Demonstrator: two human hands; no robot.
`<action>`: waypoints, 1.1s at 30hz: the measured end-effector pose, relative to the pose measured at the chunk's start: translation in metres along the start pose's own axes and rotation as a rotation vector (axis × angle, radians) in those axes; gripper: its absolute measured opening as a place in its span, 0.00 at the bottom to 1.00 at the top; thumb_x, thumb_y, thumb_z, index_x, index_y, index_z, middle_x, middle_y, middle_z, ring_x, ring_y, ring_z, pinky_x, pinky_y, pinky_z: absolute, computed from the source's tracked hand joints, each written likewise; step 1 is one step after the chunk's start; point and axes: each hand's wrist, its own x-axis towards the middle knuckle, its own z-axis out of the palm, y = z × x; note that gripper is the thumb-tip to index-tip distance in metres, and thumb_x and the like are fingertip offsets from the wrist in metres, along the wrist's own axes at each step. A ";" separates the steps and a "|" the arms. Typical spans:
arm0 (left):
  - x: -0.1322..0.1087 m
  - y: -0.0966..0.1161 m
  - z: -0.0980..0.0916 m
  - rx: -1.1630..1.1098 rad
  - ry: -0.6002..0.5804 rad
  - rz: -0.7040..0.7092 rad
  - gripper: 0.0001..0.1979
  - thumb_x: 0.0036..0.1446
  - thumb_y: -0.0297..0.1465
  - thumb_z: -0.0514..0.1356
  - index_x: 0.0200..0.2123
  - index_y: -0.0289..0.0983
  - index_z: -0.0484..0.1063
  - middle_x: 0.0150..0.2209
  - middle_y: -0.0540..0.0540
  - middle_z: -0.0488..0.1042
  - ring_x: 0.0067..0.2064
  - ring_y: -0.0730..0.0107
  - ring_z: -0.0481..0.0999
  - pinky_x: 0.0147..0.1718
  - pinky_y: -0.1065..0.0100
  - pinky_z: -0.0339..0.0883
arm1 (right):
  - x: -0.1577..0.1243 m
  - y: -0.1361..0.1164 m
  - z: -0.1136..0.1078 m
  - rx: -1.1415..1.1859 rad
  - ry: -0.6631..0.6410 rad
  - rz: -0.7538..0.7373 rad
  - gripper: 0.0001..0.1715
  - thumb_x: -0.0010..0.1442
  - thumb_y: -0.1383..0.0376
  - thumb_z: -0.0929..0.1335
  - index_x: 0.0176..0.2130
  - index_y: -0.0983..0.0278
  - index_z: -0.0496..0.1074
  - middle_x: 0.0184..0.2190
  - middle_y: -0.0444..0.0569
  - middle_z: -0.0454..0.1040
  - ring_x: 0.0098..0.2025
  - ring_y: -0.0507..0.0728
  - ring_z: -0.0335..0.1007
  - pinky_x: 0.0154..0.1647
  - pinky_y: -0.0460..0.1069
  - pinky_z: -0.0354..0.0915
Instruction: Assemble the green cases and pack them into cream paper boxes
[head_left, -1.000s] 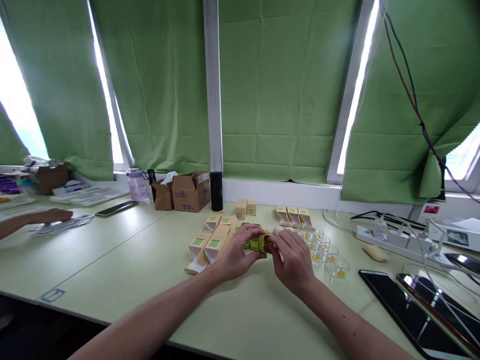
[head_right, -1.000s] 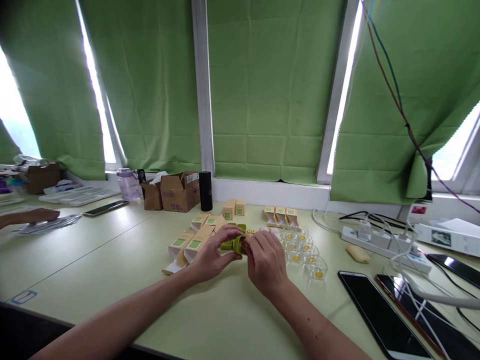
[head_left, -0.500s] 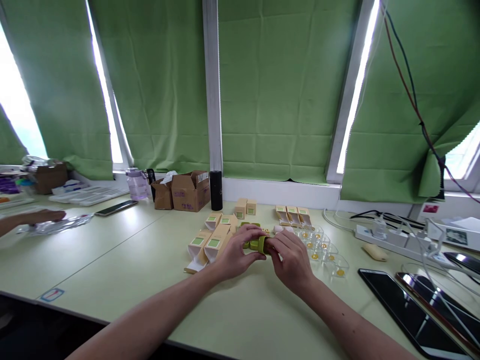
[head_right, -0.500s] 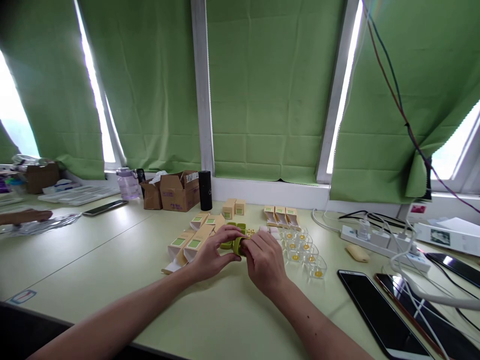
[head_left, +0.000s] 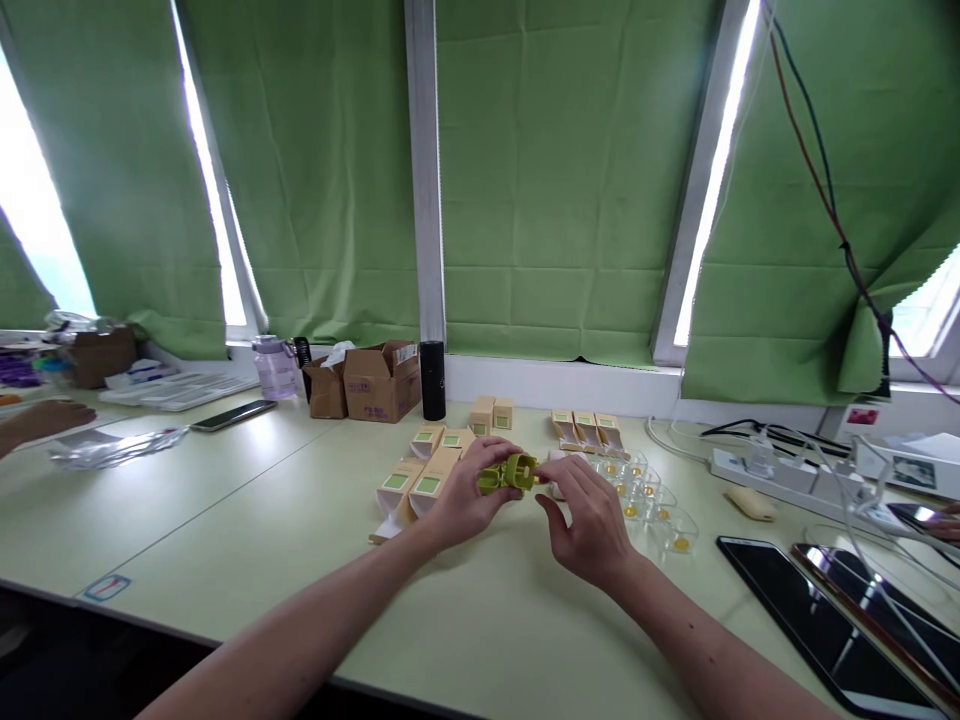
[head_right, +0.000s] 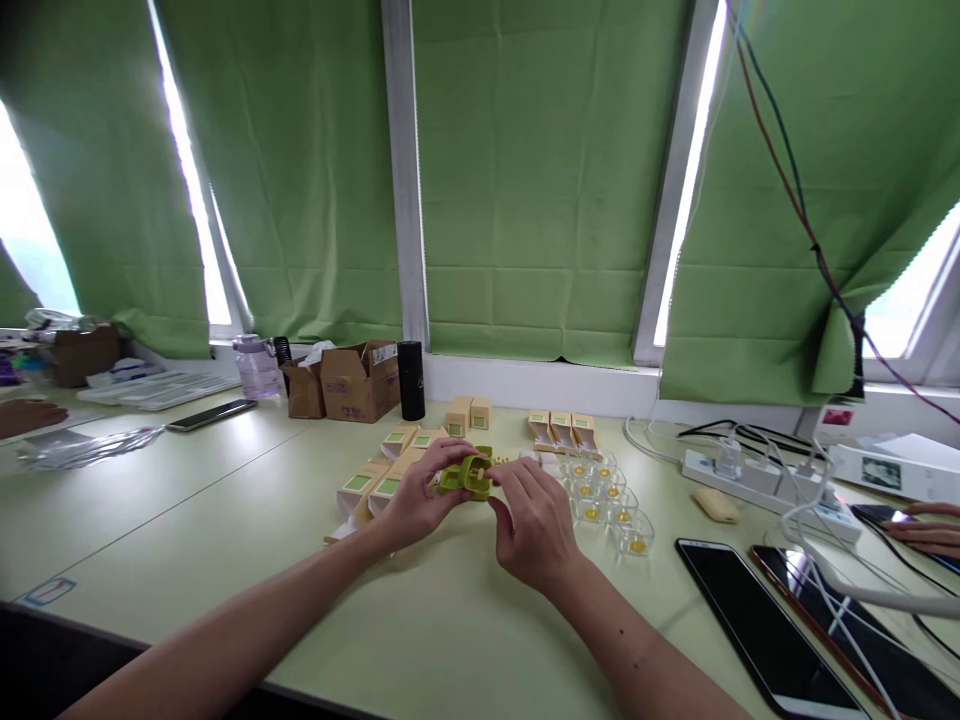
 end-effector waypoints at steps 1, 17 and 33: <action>0.000 0.000 -0.001 0.010 0.018 0.002 0.21 0.58 0.27 0.71 0.55 0.42 0.78 0.54 0.38 0.75 0.61 0.50 0.74 0.60 0.50 0.72 | -0.001 -0.001 0.000 -0.007 -0.006 0.012 0.20 0.66 0.72 0.66 0.56 0.61 0.68 0.45 0.56 0.79 0.47 0.65 0.75 0.45 0.59 0.74; -0.003 0.001 0.002 0.071 -0.001 -0.054 0.13 0.66 0.32 0.64 0.53 0.40 0.76 0.50 0.40 0.73 0.51 0.58 0.79 0.52 0.55 0.78 | -0.007 0.003 0.012 0.199 0.014 0.246 0.25 0.67 0.71 0.66 0.61 0.58 0.66 0.53 0.57 0.76 0.52 0.65 0.77 0.46 0.59 0.80; 0.001 0.001 0.012 -0.119 -0.057 -0.308 0.17 0.65 0.44 0.64 0.35 0.36 0.71 0.30 0.48 0.73 0.30 0.69 0.75 0.33 0.66 0.71 | -0.010 0.002 0.014 0.213 -0.009 0.216 0.27 0.64 0.75 0.65 0.59 0.58 0.67 0.53 0.56 0.77 0.54 0.65 0.76 0.51 0.61 0.79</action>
